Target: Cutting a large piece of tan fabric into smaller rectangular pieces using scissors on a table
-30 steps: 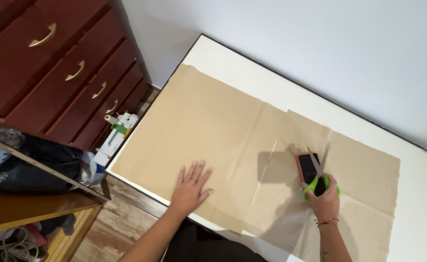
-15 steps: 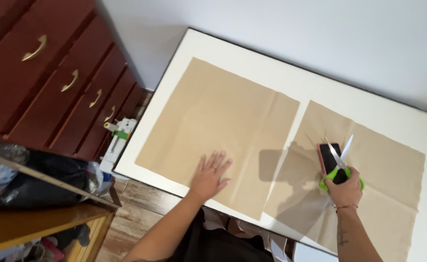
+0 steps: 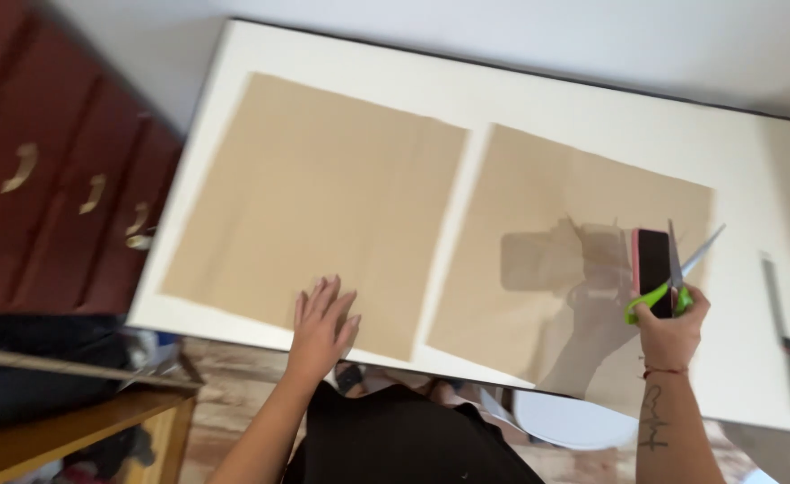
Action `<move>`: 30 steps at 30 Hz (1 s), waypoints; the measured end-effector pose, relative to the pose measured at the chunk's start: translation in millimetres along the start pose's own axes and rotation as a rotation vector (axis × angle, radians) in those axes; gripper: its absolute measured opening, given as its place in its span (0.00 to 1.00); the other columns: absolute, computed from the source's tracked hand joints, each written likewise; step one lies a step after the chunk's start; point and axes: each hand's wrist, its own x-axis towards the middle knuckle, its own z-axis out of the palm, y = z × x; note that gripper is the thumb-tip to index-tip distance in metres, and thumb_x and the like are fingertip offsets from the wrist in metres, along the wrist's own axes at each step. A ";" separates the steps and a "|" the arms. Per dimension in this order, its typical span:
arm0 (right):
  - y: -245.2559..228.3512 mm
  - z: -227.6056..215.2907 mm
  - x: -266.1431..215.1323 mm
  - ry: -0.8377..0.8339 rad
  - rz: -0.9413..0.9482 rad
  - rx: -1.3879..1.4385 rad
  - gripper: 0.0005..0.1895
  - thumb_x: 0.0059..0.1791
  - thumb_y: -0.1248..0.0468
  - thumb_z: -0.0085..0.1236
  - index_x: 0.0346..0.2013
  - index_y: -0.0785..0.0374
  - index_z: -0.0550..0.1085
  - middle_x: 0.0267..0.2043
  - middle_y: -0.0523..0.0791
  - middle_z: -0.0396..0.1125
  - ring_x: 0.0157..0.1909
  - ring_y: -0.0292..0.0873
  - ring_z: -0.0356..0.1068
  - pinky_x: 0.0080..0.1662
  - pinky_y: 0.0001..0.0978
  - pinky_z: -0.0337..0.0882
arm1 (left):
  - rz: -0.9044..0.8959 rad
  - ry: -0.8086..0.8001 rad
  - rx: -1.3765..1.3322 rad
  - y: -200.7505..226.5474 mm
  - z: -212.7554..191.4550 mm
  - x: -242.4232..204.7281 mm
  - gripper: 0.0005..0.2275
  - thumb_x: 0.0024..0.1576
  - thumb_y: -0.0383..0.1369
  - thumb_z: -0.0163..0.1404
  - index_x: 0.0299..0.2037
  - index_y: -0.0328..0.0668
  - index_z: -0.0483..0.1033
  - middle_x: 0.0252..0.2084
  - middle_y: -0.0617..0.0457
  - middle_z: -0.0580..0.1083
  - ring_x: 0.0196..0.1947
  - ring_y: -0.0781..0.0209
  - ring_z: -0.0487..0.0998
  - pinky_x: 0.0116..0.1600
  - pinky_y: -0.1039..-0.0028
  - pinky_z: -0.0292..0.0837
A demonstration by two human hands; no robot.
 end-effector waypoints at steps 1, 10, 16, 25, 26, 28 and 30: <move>14.7 -16.6 4.0 0.027 0.029 0.030 0.37 0.43 0.63 0.67 0.64 0.61 0.63 0.57 0.52 0.67 0.54 0.50 0.69 0.55 0.41 0.69 | 0.015 -0.002 -0.049 17.7 9.9 1.3 0.18 0.61 0.42 0.50 0.61 0.55 0.74 0.73 0.48 0.62 0.75 0.45 0.56 0.74 0.43 0.41; 183.5 -90.9 30.5 0.207 0.146 0.040 0.39 0.41 0.66 0.70 0.64 0.64 0.62 0.57 0.54 0.68 0.56 0.50 0.69 0.56 0.41 0.68 | 0.135 0.022 -0.199 154.5 105.3 40.6 0.16 0.57 0.36 0.54 0.56 0.48 0.77 0.66 0.41 0.68 0.65 0.44 0.68 0.69 0.51 0.56; 210.8 -93.1 29.8 0.245 0.101 -0.215 0.43 0.37 0.55 0.75 0.62 0.64 0.67 0.56 0.56 0.69 0.55 0.60 0.68 0.55 0.58 0.66 | -0.272 -0.004 -0.249 179.4 125.1 70.0 0.29 0.53 0.37 0.59 0.66 0.49 0.68 0.61 0.43 0.64 0.56 0.45 0.73 0.64 0.59 0.66; 192.2 -95.8 34.7 0.132 0.200 -0.245 0.48 0.37 0.59 0.69 0.69 0.61 0.61 0.65 0.57 0.63 0.66 0.66 0.58 0.63 0.67 0.53 | -0.814 -0.351 -0.499 226.4 64.6 107.2 0.37 0.51 0.37 0.55 0.74 0.71 0.53 0.47 0.51 0.76 0.45 0.54 0.79 0.52 0.70 0.70; 195.2 -96.2 33.9 0.131 0.185 -0.235 0.48 0.38 0.61 0.69 0.70 0.62 0.60 0.65 0.58 0.62 0.67 0.66 0.58 0.63 0.68 0.53 | -0.823 -0.364 -0.556 230.8 57.2 108.2 0.37 0.54 0.31 0.51 0.75 0.72 0.52 0.55 0.52 0.76 0.48 0.57 0.77 0.55 0.72 0.70; 182.3 -103.1 30.6 0.177 0.180 -0.150 0.49 0.39 0.57 0.71 0.70 0.66 0.61 0.65 0.61 0.62 0.66 0.66 0.58 0.62 0.64 0.56 | -0.665 -0.308 -0.666 186.6 85.2 103.8 0.37 0.51 0.30 0.56 0.73 0.63 0.56 0.60 0.54 0.73 0.54 0.60 0.75 0.59 0.73 0.69; 174.8 -102.3 34.6 0.232 0.159 -0.040 0.50 0.39 0.53 0.72 0.70 0.70 0.61 0.64 0.63 0.61 0.66 0.66 0.58 0.61 0.59 0.60 | -0.479 -0.230 -0.768 182.5 63.0 128.2 0.38 0.48 0.29 0.61 0.72 0.53 0.61 0.65 0.55 0.70 0.60 0.64 0.72 0.63 0.74 0.68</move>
